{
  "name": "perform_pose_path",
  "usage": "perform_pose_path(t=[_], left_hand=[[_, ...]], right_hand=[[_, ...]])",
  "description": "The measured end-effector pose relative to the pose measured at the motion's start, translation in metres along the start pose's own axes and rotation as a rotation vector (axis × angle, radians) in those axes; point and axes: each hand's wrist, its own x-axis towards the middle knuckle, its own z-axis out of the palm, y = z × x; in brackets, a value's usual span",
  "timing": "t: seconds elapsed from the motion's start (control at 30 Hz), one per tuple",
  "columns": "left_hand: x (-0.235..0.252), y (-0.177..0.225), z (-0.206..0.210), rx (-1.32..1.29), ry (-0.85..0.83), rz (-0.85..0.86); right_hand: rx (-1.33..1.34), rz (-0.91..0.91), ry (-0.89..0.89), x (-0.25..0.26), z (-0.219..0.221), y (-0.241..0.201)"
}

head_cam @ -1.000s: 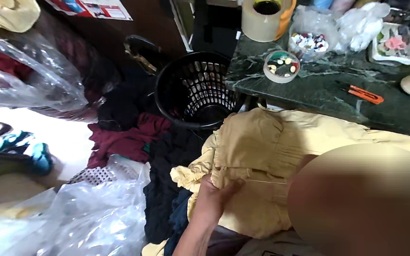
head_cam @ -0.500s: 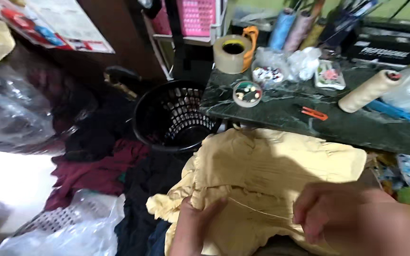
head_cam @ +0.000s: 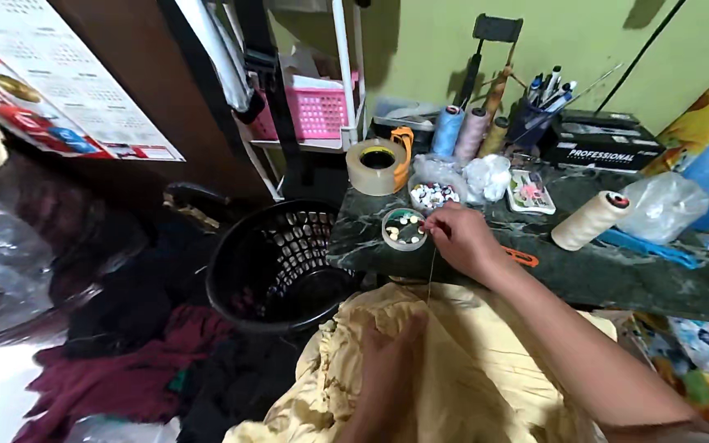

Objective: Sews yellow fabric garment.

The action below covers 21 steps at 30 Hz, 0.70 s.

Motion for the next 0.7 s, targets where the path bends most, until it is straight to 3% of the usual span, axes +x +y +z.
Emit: perform_pose_path(t=[0.1, 0.3, 0.7], left_hand=[[0.013, -0.002, 0.001, -0.051, -0.013, -0.015], [0.024, -0.002, -0.002, -0.066, -0.060, -0.035], [0.024, -0.005, -0.009, -0.096, -0.086, -0.024]], right_hand=[[-0.193, -0.035, -0.100, 0.023, 0.012, 0.002], [-0.417, -0.113, -0.100, 0.041, 0.024, 0.001], [-0.399, -0.037, -0.051, 0.043, 0.040, -0.005]])
